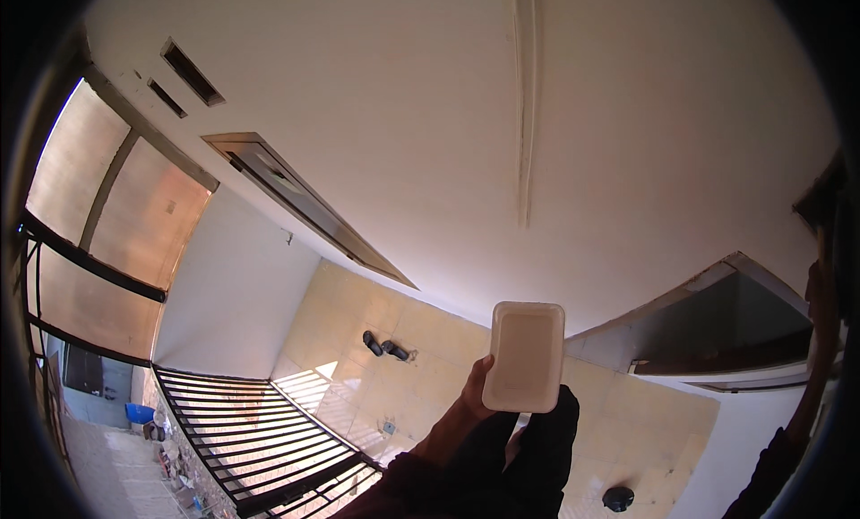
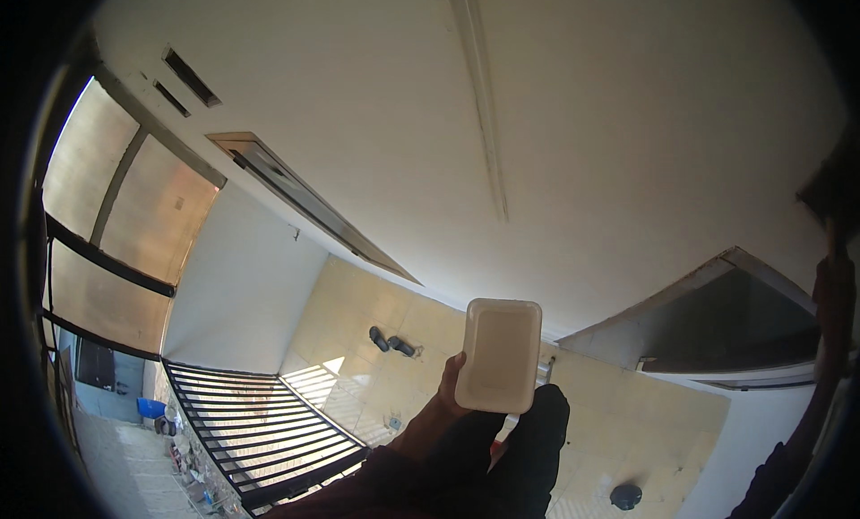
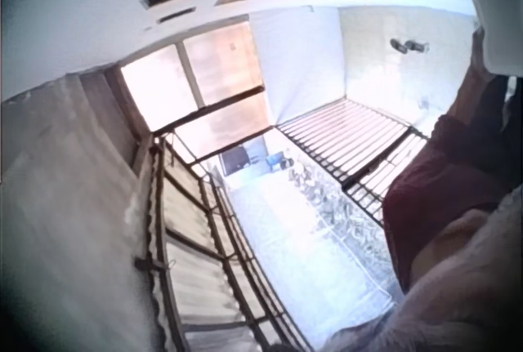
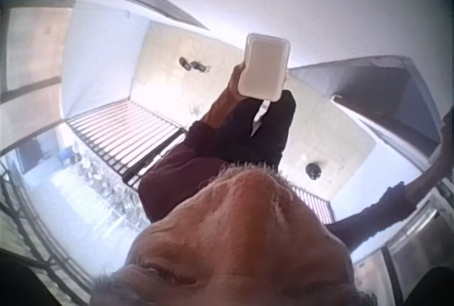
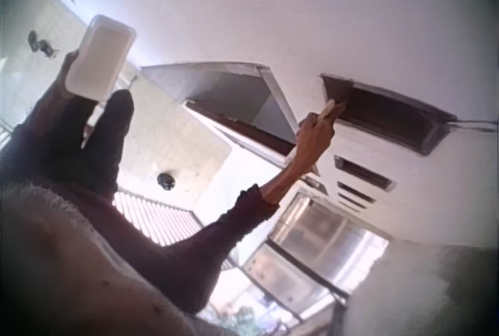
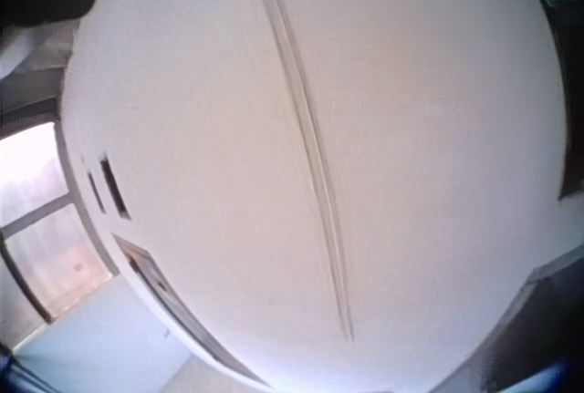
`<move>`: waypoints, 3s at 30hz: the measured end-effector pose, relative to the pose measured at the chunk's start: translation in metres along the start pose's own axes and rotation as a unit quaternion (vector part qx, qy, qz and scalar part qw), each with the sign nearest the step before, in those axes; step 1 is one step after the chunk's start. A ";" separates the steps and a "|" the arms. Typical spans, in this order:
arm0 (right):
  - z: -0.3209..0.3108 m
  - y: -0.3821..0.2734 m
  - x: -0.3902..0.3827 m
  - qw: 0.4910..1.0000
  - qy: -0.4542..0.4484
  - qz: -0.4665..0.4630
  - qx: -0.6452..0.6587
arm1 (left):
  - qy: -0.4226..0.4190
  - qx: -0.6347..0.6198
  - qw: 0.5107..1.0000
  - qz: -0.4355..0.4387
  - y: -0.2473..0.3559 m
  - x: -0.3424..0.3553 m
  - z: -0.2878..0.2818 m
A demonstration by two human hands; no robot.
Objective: The person paints a white ceiling using a paintbrush and a small paint tray. They repeatedly dip the brush into the tray and apply paint to the ceiling surface, working along seams and around ceiling fixtures.
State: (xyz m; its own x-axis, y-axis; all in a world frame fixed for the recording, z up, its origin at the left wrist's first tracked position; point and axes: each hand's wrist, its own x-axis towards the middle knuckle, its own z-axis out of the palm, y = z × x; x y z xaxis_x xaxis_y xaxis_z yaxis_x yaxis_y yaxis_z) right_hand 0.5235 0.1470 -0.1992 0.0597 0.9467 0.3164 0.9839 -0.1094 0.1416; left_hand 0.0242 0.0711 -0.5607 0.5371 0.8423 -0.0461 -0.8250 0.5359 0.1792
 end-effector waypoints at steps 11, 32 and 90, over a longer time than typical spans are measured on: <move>-0.016 -0.039 -0.004 0.994 -0.011 0.107 0.035 | -0.014 0.000 1.000 0.004 0.001 -0.008 -0.004; 0.044 0.035 0.023 0.961 -0.017 0.196 0.192 | 0.009 0.280 0.956 0.090 0.009 -0.085 0.011; -0.005 -0.016 0.009 0.973 -0.072 0.145 0.165 | 0.016 -0.002 0.973 0.231 0.029 -0.205 -0.080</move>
State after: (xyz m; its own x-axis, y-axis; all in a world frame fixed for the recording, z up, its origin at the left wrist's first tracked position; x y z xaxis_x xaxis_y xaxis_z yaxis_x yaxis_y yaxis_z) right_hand 0.5074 0.1554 -0.1939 0.3424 0.9260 0.1594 0.9214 -0.2977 -0.2496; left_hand -0.1244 -0.0816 -0.6246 0.1023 0.9947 0.0074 -0.9777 0.0991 0.1852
